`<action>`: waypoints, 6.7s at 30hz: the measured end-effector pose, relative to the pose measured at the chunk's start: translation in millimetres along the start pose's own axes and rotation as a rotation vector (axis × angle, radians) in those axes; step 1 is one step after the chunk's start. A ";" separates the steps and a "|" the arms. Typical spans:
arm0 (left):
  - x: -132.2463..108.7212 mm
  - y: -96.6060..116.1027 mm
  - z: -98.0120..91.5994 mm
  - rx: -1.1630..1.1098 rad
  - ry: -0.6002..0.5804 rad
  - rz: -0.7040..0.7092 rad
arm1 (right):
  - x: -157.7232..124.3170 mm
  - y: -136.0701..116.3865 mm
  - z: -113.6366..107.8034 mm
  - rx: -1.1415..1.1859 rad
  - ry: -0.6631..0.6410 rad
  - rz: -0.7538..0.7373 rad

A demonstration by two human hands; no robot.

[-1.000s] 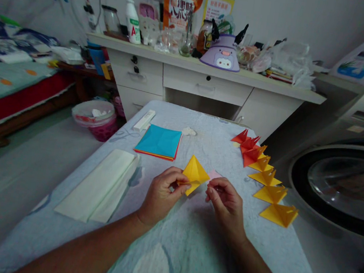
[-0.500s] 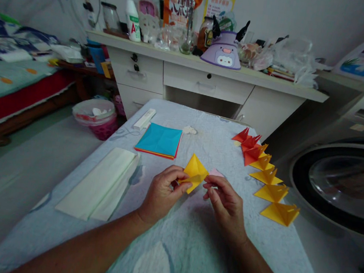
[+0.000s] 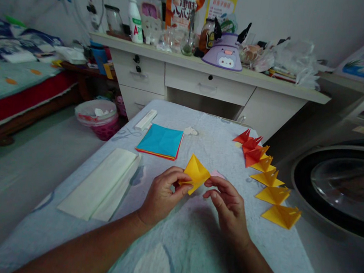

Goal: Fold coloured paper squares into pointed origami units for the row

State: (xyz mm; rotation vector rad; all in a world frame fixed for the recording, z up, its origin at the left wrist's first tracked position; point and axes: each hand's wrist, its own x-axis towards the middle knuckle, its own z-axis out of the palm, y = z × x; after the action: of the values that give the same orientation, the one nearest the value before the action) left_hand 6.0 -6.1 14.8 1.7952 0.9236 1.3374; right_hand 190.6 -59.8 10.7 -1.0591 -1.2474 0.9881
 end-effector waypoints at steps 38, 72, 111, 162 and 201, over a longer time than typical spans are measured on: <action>-2.3 4.1 -1.7 0.137 0.035 0.116 | -6.5 -4.1 4.0 -0.288 -0.019 -0.199; -5.1 -1.2 5.8 -0.226 -0.114 -0.070 | -2.5 -5.4 6.9 -0.560 -0.086 -0.486; -5.1 0.5 5.0 -0.105 -0.424 -0.358 | 3.1 -1.3 8.2 -0.004 -0.127 0.163; -13.1 -7.7 8.1 -0.018 -0.162 -0.036 | -0.7 -7.7 5.3 -0.394 -0.011 -0.286; -0.3 -3.7 -0.1 -0.139 -0.018 -0.049 | -5.1 -3.7 7.3 -0.357 0.047 -0.282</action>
State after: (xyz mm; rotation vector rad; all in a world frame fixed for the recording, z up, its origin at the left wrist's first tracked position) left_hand 5.3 -4.5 11.5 1.6662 0.8384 1.3203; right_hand 183.0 -65.1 13.3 -1.1301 -1.5217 0.5332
